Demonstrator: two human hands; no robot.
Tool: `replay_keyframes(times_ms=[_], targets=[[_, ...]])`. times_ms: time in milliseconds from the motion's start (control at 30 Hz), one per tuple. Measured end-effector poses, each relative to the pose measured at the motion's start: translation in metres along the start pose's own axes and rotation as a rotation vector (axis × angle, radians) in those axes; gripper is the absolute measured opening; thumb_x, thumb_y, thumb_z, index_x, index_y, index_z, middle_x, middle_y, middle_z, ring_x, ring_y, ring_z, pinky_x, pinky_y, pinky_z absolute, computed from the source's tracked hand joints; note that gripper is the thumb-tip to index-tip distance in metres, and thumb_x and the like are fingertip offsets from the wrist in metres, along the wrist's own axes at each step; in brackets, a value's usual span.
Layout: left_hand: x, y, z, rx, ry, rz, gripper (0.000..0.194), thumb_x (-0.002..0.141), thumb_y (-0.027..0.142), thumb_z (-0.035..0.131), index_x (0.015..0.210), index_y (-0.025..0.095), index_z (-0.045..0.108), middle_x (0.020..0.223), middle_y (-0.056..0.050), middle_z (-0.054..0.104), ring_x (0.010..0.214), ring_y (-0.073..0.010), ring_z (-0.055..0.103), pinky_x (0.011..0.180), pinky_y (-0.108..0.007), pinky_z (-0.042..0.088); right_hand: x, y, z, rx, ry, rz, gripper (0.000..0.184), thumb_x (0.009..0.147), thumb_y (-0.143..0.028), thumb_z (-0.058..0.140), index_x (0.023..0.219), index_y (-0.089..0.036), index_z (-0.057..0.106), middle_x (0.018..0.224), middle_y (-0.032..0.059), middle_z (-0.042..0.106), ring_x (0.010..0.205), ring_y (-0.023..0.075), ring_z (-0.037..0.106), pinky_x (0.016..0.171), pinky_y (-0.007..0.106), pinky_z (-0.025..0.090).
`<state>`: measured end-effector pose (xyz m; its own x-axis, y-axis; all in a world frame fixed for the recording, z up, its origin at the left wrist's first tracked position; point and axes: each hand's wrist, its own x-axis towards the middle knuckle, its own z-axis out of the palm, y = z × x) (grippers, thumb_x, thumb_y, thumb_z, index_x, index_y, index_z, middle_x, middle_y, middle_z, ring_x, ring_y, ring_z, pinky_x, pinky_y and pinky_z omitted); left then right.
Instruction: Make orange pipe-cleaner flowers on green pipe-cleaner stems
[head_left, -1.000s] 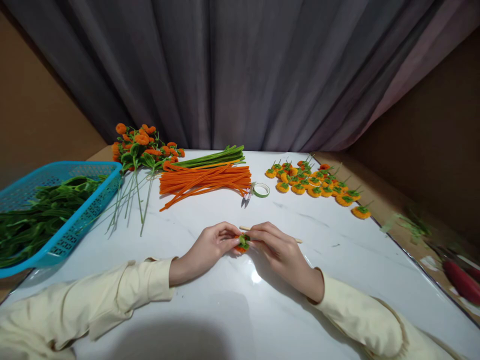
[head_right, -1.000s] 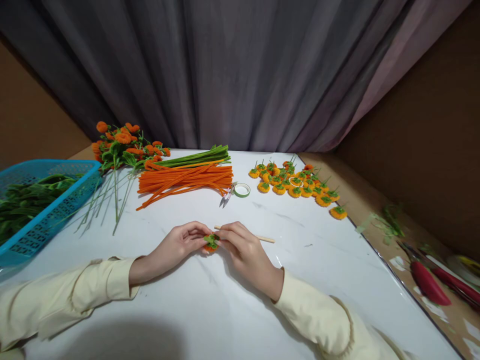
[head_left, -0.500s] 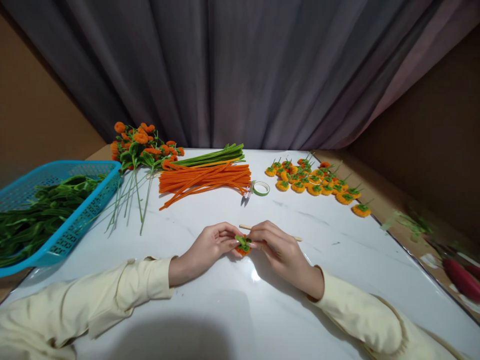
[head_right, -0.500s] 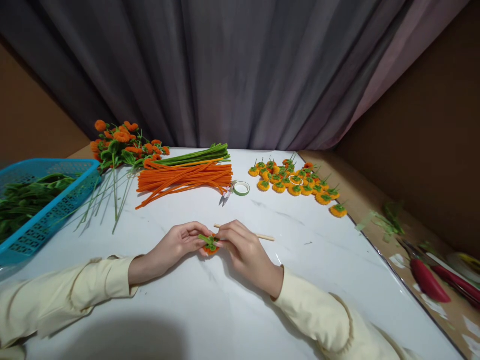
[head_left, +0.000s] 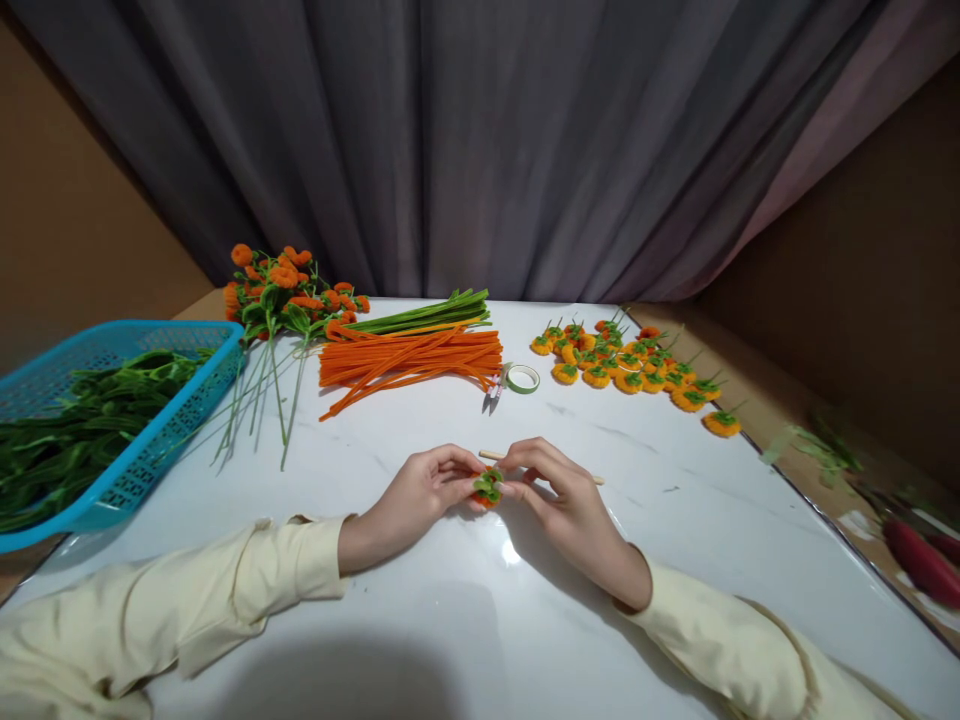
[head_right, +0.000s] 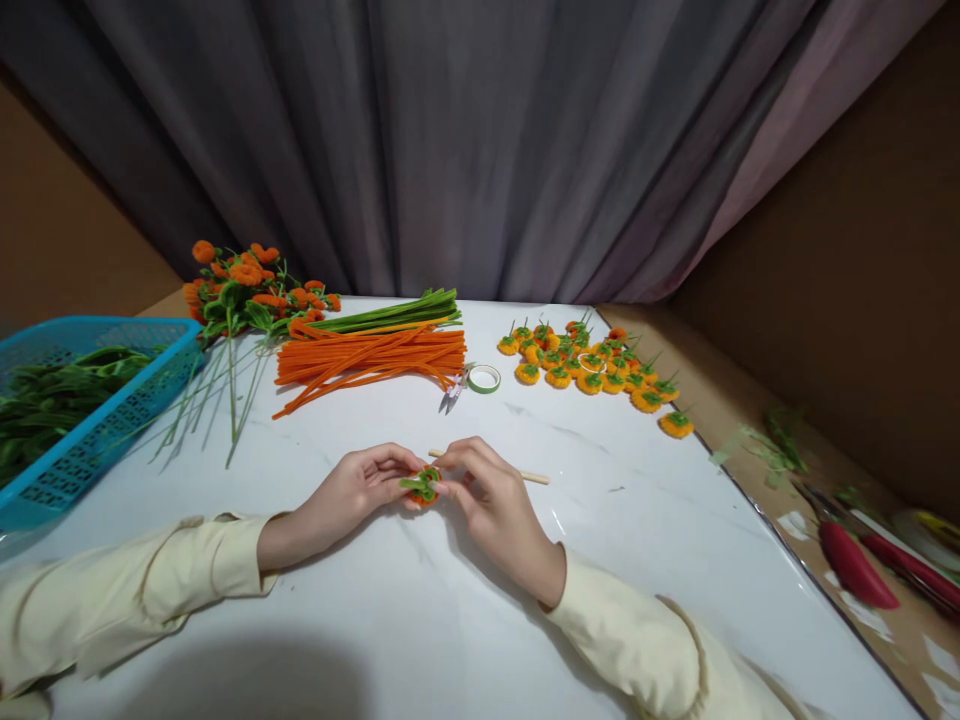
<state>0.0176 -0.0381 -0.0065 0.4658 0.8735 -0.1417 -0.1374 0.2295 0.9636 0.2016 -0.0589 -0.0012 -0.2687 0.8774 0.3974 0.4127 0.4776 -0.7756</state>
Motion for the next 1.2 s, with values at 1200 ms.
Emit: replay_keyframes(times_ms=[1200], targets=[[-0.0012, 0.0065, -0.0014, -0.100, 0.010, -0.044, 0.023, 0.070, 0.026, 0.072, 0.081, 0.012, 0.057, 0.080, -0.003, 0.064, 0.073, -0.0129, 0.063, 0.071, -0.024, 0.049, -0.0035, 0.0049, -0.0007, -0.063, 0.033, -0.204, 0.013, 0.089, -0.013, 0.050, 0.089, -0.020, 0.061, 0.083, 0.0062, 0.062, 0.076, 0.0148, 0.060, 0.065, 0.026, 0.051]])
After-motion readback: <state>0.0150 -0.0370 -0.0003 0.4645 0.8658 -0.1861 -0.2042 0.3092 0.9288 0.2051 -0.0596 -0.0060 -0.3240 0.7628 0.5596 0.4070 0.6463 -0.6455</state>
